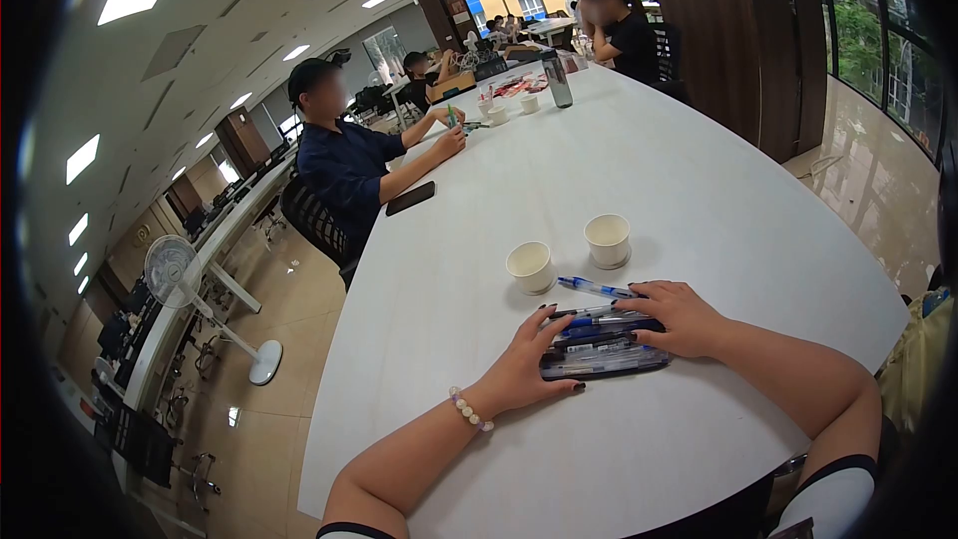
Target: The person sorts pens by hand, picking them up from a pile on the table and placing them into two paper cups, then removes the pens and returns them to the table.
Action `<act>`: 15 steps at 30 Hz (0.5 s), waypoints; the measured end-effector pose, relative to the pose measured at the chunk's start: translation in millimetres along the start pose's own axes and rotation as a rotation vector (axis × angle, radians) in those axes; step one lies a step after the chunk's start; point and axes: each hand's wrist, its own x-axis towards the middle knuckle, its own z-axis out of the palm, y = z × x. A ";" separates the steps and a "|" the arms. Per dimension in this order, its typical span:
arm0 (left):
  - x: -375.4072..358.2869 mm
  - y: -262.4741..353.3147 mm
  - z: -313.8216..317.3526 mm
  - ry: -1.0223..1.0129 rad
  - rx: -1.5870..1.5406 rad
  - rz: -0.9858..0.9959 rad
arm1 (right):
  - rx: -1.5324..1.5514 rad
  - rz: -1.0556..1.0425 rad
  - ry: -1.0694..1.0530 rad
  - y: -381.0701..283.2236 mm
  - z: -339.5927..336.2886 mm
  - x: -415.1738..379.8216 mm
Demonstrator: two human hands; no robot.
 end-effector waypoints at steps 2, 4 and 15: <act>0.0 -0.2 0.1 0.011 -0.011 0.015 | -0.013 -0.005 -0.001 2.1 1.8 0.8; -0.1 0.6 -0.6 0.003 0.005 0.013 | -0.019 -0.023 -0.002 4.0 3.3 1.2; 1.3 -4.4 0.7 -0.033 0.067 0.054 | 0.006 -0.037 -0.002 1.2 -1.1 -0.1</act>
